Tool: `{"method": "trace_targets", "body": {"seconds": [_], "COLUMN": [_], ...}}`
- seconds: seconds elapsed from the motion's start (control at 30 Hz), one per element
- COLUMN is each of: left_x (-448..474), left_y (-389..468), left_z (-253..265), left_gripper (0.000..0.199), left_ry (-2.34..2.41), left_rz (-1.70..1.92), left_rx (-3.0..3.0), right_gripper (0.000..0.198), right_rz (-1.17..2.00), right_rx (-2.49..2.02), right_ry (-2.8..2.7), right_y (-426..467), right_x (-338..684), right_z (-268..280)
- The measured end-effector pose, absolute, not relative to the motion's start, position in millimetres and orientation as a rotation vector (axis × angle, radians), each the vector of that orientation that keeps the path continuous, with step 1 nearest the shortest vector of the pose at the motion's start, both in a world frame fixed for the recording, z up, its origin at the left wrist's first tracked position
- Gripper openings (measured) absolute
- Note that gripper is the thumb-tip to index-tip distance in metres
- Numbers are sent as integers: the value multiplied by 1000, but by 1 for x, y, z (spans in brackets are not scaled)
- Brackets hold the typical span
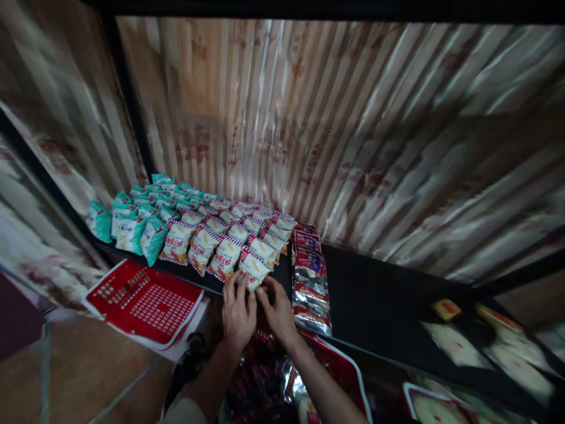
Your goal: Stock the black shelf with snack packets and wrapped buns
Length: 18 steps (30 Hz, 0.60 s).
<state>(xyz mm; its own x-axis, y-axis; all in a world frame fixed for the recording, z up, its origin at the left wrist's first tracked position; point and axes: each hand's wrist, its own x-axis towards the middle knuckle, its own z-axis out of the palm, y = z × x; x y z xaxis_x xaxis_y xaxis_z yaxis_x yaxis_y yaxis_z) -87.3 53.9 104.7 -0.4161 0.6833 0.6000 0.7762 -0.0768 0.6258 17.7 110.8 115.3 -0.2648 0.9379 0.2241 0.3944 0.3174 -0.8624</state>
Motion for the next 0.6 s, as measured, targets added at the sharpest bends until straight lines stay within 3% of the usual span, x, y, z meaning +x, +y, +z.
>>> {"method": "trace_targets", "body": {"seconds": [0.17,0.4,0.6], "left_x": [-87,-88,-56], "left_y": [47,35,20], "left_z": [105,105,94], "left_gripper": [38,24,26], "left_ry": [-2019,-1878,-1970], "left_rz": [-1548,-1524,-1030], "left_rx": [-1670,-1955,-2636], "right_gripper": [34,26,23], "right_rz": [860,1065,989], "right_rx": [-1185,-1355,-1780], "right_ry": [-1774,-1889,-1997], "right_y": [77,20,6], "right_x": [42,112,169], "right_z": [117,80,36]}}
